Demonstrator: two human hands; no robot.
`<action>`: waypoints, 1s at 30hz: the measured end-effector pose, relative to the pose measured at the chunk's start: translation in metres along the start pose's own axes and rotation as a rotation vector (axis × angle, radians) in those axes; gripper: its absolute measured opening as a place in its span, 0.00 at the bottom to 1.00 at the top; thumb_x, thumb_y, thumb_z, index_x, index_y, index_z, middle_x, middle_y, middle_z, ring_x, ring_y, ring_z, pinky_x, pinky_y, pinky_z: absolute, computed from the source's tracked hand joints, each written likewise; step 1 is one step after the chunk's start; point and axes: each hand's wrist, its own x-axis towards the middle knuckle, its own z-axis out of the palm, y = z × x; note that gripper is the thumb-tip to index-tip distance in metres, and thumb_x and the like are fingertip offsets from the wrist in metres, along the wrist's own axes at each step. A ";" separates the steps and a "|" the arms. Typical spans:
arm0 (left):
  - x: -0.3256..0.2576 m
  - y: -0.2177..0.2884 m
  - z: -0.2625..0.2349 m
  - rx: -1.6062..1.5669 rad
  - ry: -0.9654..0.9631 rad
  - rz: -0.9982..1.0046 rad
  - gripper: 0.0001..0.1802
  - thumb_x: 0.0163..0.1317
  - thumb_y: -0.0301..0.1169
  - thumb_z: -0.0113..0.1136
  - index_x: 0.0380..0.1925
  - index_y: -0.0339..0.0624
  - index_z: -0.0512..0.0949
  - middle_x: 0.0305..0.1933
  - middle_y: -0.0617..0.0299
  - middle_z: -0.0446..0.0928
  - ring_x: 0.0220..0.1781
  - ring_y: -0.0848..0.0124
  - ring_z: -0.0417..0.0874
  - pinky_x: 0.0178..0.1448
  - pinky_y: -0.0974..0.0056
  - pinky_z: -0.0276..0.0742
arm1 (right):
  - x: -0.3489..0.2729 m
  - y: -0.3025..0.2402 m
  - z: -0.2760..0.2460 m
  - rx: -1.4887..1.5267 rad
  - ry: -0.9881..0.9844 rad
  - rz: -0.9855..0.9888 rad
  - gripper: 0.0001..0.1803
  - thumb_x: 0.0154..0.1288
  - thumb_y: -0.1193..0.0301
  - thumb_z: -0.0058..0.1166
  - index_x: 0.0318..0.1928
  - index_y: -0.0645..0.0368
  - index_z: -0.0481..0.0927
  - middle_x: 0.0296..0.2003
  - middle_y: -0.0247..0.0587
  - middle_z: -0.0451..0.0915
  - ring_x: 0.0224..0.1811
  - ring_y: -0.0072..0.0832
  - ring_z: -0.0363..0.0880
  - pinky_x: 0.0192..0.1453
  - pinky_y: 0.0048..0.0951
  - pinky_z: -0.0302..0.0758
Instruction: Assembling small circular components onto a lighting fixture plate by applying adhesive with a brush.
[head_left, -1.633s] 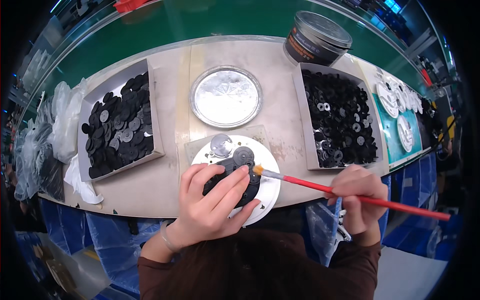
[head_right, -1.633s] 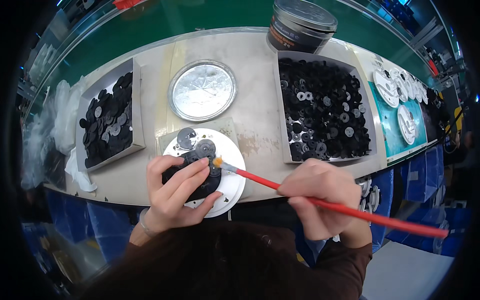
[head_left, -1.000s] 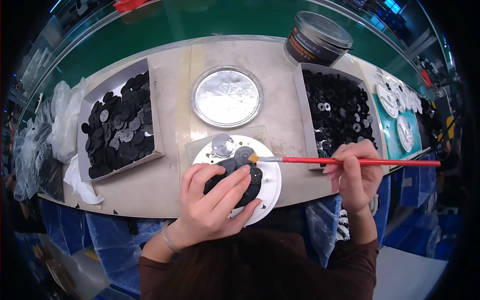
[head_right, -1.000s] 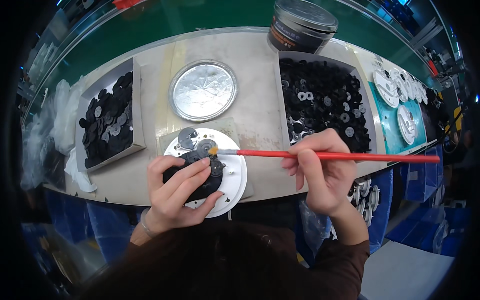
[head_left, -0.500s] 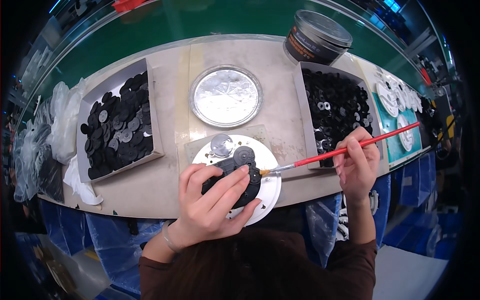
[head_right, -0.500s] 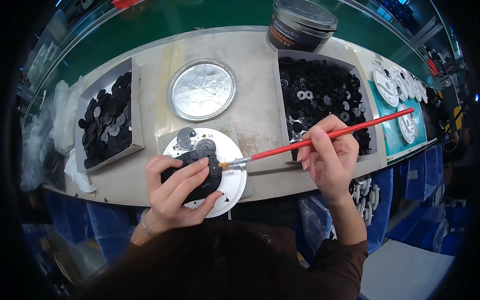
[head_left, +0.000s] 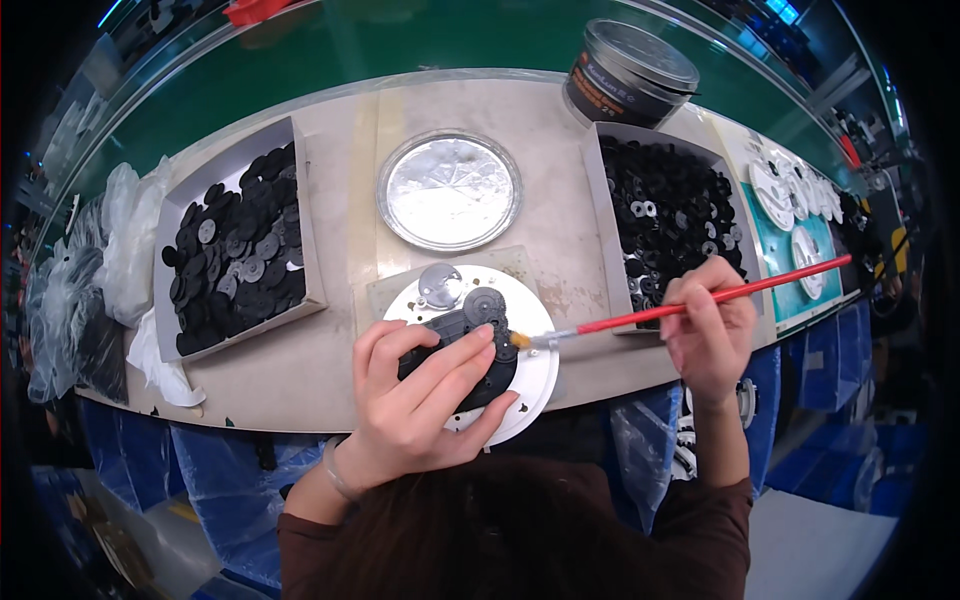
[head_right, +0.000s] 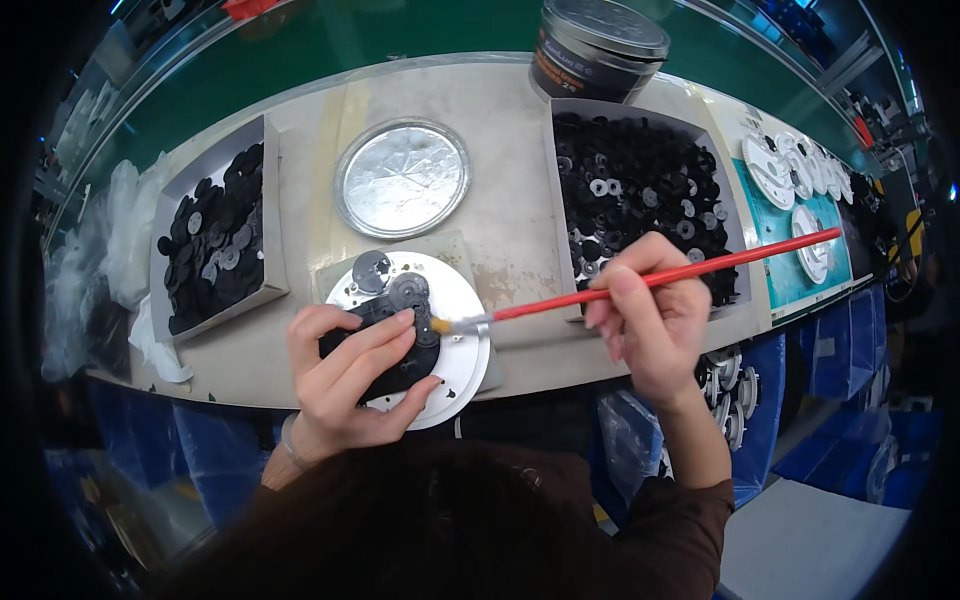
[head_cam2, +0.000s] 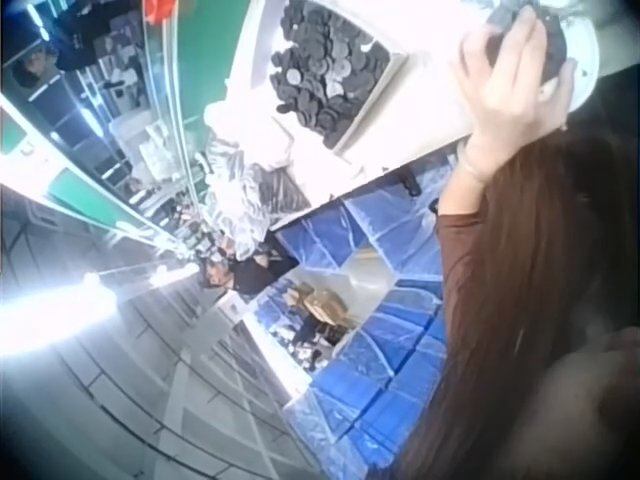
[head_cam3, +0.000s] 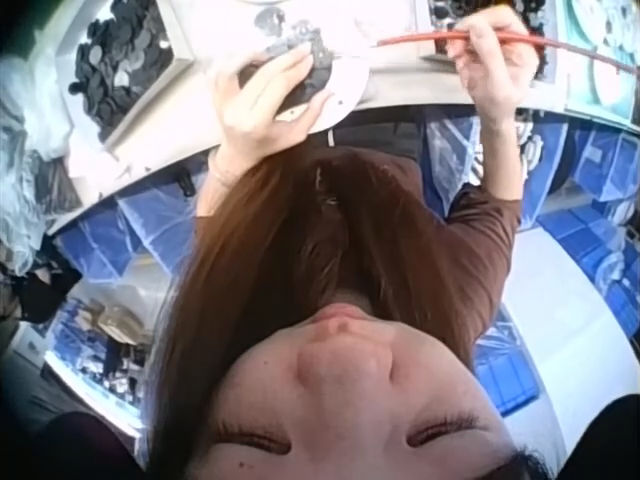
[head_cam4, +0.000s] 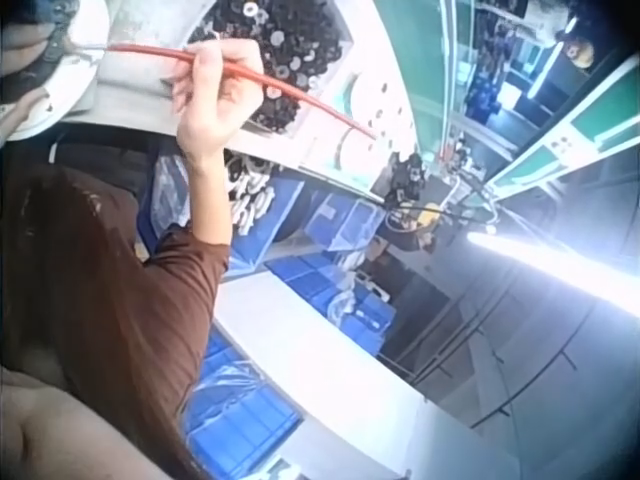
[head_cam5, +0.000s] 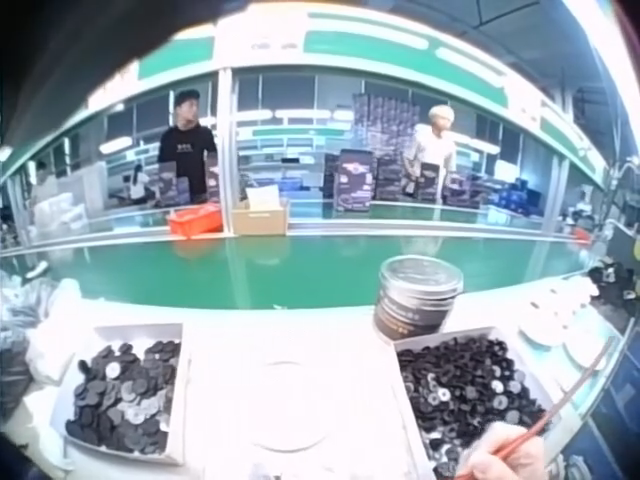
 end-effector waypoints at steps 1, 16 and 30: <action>0.000 0.000 0.000 -0.009 0.007 0.000 0.18 0.31 0.32 0.70 0.28 0.39 0.80 0.37 0.64 0.80 0.38 0.63 0.69 0.43 0.61 0.65 | -0.001 -0.002 -0.003 -0.020 -0.025 -0.034 0.08 0.65 0.74 0.39 0.30 0.65 0.65 0.17 0.39 0.67 0.14 0.17 0.61 0.15 0.14 0.58; -0.009 -0.001 0.006 -0.042 0.147 -0.020 0.18 0.38 0.38 0.68 0.28 0.41 0.77 0.38 0.62 0.72 0.40 0.63 0.68 0.47 0.59 0.63 | 0.055 0.015 0.026 -0.203 0.005 0.016 0.07 0.64 0.71 0.47 0.37 0.63 0.73 0.25 0.35 0.74 0.23 0.13 0.70 0.16 0.11 0.64; 0.061 -0.043 -0.044 0.037 -0.158 -0.046 0.14 0.48 0.39 0.62 0.23 0.38 0.75 0.32 0.56 0.67 0.40 0.58 0.66 0.46 0.58 0.60 | 0.025 0.021 -0.050 -0.235 0.265 0.207 0.14 0.63 0.70 0.48 0.49 0.58 0.69 0.13 0.25 0.65 0.11 0.09 0.58 0.13 0.11 0.48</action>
